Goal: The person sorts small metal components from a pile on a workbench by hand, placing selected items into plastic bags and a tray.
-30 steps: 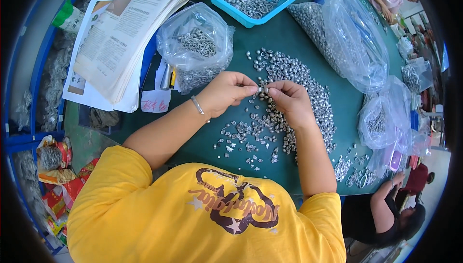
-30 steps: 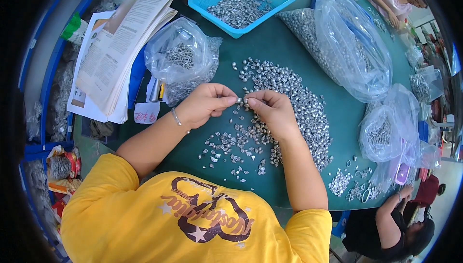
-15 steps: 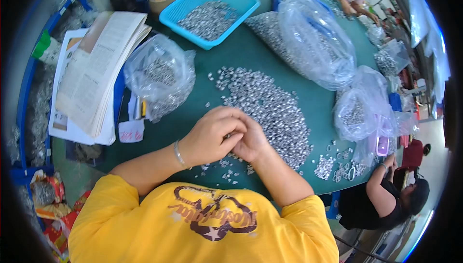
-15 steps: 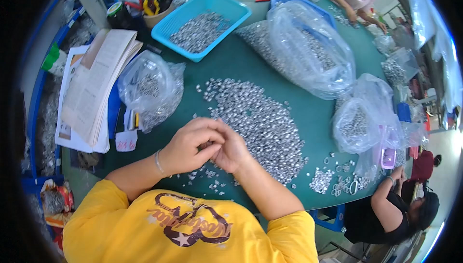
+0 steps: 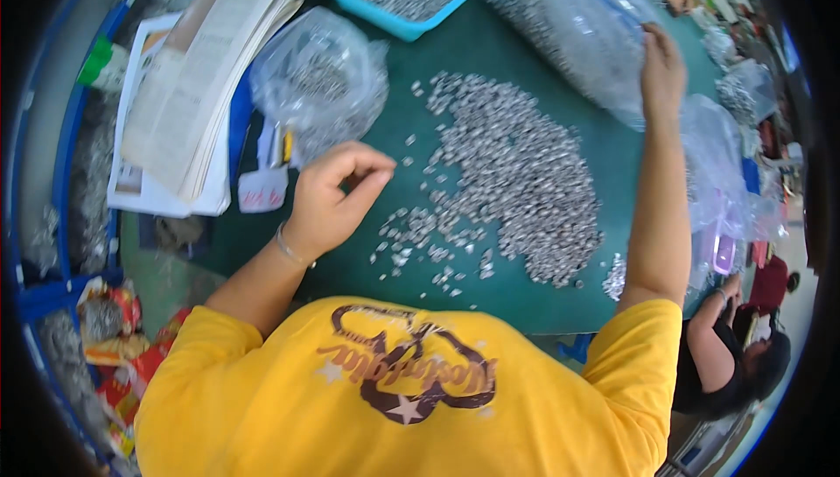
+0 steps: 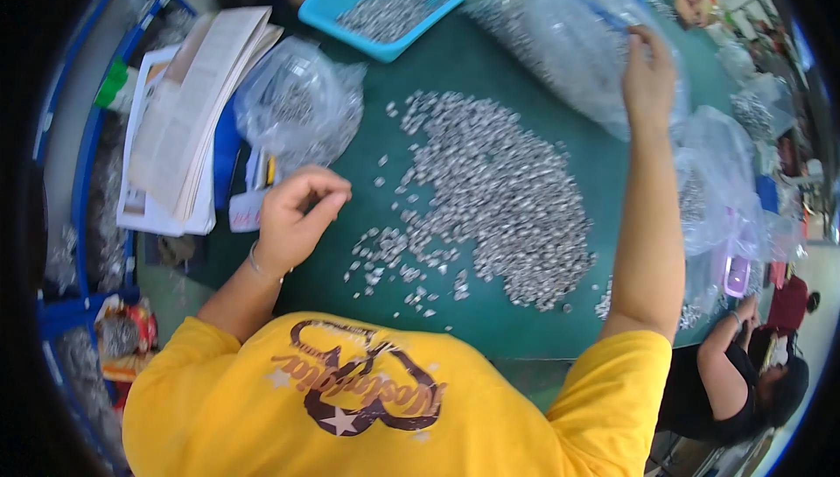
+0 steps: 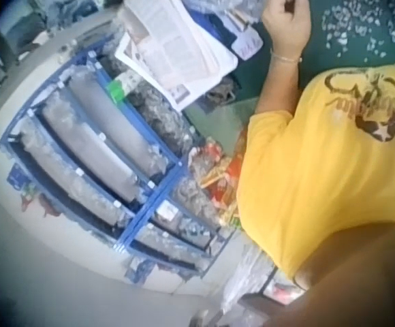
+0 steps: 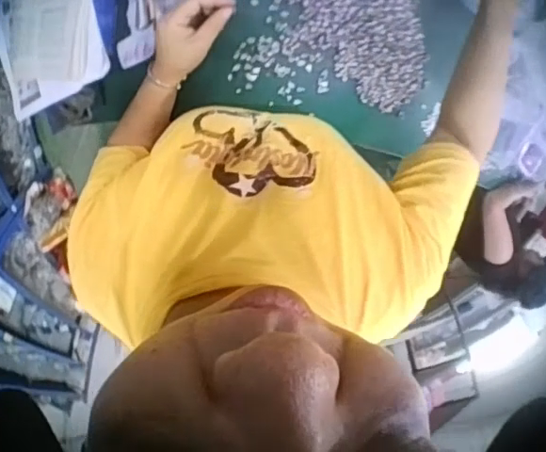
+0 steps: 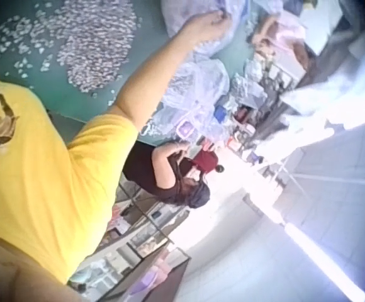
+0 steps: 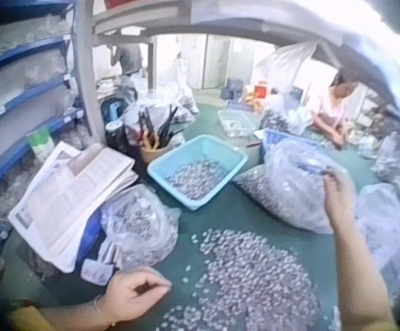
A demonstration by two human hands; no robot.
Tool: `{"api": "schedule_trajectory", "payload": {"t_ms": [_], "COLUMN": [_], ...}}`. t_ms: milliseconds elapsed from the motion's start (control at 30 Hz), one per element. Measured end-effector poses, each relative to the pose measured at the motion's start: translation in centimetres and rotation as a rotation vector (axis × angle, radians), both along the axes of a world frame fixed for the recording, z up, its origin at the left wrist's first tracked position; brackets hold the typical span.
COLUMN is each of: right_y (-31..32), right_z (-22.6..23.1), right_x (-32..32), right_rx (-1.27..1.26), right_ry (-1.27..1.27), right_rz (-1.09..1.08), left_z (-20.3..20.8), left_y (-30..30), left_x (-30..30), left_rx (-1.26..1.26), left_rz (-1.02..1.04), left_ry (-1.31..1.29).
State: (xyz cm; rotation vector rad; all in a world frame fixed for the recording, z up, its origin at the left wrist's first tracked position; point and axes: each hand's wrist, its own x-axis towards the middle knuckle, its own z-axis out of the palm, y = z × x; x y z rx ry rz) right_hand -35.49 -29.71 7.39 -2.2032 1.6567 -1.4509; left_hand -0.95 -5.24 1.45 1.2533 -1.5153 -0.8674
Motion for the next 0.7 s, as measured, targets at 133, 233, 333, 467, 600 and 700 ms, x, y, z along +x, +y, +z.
{"api": "schedule_trajectory", "payload": {"t_ms": [133,233,333,467,600,700], "right_y": [10.9,16.9,19.3,20.2,20.2,20.3], "right_z": [-0.9,-4.1,-7.0,-8.4,-8.3,-8.0], "right_x": [7.2,9.5,11.2,13.6,14.4,13.6], "right_rx": [0.02,0.246,0.327,0.326,0.349,0.686], "right_ry": [0.074,0.169,0.181,0.219,0.301,-0.169], "right_rz": [0.152,0.525,0.585,0.574,0.613,0.685], "left_z": [-1.4,-1.6,-2.5,-3.9,-4.2,-3.7], "left_y": [1.1,0.6,-1.1,-2.2,-2.0,-1.4], "left_x": [2.2,1.8,-0.3,-2.5,-2.1,-1.7], "left_rx": [0.047,0.022,-0.153,-0.156,-0.179,-0.129], "left_rz": [0.104,0.028,-0.107,-0.155,-0.162,-0.168], "left_ry": [-0.007,-0.212,-0.339,-0.481,-0.509,-0.447]}}
